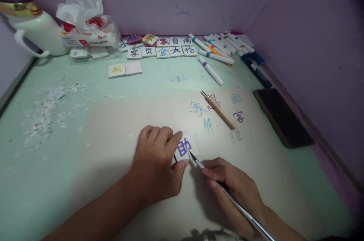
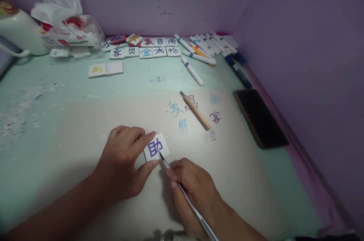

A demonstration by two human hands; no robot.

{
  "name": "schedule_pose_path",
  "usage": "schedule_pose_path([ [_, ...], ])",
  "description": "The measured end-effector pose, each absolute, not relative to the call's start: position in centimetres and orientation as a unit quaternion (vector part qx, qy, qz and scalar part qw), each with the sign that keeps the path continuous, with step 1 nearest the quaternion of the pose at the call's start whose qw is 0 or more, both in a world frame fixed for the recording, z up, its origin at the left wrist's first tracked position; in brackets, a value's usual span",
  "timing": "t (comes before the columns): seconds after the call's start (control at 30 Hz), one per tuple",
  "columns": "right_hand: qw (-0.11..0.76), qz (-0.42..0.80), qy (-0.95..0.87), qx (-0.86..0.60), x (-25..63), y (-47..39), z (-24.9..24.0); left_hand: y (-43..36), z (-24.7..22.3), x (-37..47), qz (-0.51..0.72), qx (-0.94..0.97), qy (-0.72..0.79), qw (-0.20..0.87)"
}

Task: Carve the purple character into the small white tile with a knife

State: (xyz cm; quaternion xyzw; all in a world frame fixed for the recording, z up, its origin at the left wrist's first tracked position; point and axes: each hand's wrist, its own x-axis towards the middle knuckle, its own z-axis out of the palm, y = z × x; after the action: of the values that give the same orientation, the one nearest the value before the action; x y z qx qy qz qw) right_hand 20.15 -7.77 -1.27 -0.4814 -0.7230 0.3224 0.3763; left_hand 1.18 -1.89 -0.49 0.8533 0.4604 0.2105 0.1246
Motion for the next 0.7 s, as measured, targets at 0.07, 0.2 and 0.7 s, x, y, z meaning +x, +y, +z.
schedule_pose_path([
  [0.07, 0.377, 0.319, -0.722, -0.484, 20.04, -7.74, -1.33, -1.90, -0.46, 1.18, 0.210, 0.853, 0.461, 0.124],
  [0.2, 0.367, 0.313, -0.723, -0.495, 19.95, -7.68, -1.34, -1.99, -0.38, 1.13, 0.208, 0.853, 0.462, 0.125],
  [0.7, 0.368, 0.346, -0.716, -0.482, 20.22, -7.78, -1.42, -2.05, -0.43, 1.16, 0.206, 0.854, 0.461, 0.126],
])
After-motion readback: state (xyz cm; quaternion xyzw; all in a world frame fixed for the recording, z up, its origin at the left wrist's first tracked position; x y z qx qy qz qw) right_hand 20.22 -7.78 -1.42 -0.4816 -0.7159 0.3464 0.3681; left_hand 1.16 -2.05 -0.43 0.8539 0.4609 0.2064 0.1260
